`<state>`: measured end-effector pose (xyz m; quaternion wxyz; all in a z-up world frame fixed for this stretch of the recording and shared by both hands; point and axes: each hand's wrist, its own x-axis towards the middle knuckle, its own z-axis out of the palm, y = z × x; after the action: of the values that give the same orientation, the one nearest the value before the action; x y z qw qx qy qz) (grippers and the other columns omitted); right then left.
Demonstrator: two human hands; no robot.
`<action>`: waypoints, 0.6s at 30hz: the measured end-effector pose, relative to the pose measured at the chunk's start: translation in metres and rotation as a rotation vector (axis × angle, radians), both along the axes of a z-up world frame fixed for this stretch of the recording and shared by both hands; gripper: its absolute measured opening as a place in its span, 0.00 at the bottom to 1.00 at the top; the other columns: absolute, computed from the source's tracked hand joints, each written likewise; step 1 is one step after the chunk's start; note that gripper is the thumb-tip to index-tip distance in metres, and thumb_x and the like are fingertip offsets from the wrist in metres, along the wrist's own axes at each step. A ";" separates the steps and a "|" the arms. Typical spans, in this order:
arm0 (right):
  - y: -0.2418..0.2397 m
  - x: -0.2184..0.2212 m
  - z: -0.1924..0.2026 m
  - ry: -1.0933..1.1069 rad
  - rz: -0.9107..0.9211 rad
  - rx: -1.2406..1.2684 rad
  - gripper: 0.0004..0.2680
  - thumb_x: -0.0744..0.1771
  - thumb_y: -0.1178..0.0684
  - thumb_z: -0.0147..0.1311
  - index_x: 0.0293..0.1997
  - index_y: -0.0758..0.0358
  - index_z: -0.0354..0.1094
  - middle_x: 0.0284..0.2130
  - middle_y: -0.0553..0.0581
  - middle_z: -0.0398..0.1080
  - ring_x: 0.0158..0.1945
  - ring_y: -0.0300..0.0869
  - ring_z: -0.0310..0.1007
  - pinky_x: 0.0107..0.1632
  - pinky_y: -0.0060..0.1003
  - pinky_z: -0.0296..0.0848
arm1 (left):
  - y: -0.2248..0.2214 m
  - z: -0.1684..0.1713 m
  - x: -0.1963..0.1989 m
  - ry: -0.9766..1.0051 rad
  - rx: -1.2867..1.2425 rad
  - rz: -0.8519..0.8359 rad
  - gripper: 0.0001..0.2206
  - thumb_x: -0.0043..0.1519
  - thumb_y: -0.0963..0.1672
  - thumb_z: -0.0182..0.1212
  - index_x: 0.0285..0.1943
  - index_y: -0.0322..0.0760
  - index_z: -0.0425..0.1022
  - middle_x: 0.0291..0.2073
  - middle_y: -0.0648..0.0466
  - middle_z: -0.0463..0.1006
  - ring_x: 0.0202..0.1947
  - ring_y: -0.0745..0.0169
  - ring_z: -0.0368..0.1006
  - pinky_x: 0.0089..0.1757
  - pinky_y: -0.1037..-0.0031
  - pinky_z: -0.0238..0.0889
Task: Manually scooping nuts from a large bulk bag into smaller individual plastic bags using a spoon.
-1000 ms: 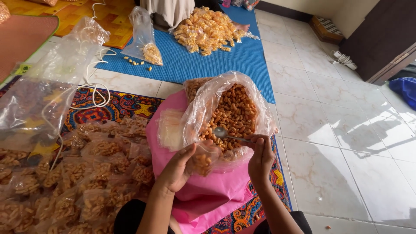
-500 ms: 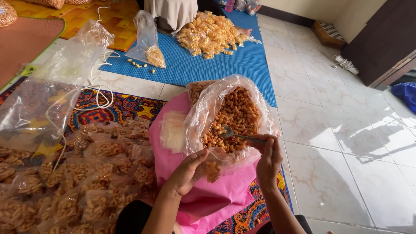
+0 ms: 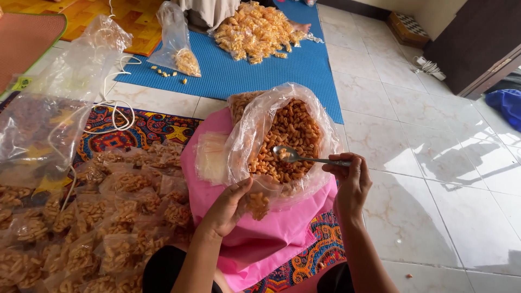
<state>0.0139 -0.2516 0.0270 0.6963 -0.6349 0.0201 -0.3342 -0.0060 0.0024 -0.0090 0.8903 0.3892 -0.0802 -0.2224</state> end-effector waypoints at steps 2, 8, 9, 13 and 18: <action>0.003 -0.006 0.010 -0.011 0.010 -0.016 0.13 0.75 0.52 0.32 0.46 0.68 0.65 0.35 0.69 0.74 0.30 0.49 0.79 0.43 0.41 0.81 | 0.000 -0.008 0.005 -0.020 0.028 0.013 0.18 0.69 0.50 0.52 0.43 0.28 0.79 0.26 0.42 0.82 0.26 0.54 0.79 0.33 0.69 0.72; 0.018 -0.030 0.034 -0.068 0.064 -0.191 0.14 0.75 0.53 0.32 0.45 0.70 0.65 0.34 0.70 0.74 0.30 0.49 0.79 0.43 0.44 0.81 | 0.000 -0.012 0.005 -0.021 0.036 -0.009 0.17 0.70 0.49 0.51 0.48 0.31 0.80 0.29 0.47 0.83 0.27 0.64 0.78 0.34 0.74 0.70; 0.020 -0.035 0.036 -0.106 0.088 -0.286 0.14 0.75 0.54 0.30 0.45 0.71 0.65 0.34 0.69 0.75 0.31 0.48 0.79 0.44 0.44 0.81 | -0.001 -0.020 0.006 -0.014 0.029 -0.023 0.18 0.70 0.49 0.50 0.49 0.30 0.79 0.29 0.45 0.83 0.27 0.60 0.78 0.33 0.71 0.71; 0.027 -0.056 0.039 -0.198 0.129 -0.534 0.16 0.74 0.55 0.30 0.42 0.70 0.69 0.33 0.68 0.77 0.31 0.50 0.82 0.43 0.46 0.82 | -0.002 -0.034 0.010 0.011 0.030 -0.001 0.18 0.69 0.50 0.53 0.56 0.31 0.77 0.33 0.47 0.83 0.30 0.64 0.79 0.36 0.75 0.71; 0.021 -0.067 0.048 -0.335 0.248 -0.767 0.08 0.71 0.65 0.35 0.48 0.71 0.64 0.44 0.65 0.77 0.40 0.45 0.81 0.47 0.36 0.84 | 0.003 0.007 -0.002 -0.154 -0.137 -0.138 0.26 0.66 0.52 0.55 0.62 0.25 0.73 0.30 0.53 0.77 0.27 0.67 0.69 0.31 0.78 0.59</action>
<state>-0.0533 -0.2307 0.0750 0.4385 -0.7822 -0.2953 -0.3297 -0.0075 0.0058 -0.0018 0.8887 0.3367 -0.1899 -0.2467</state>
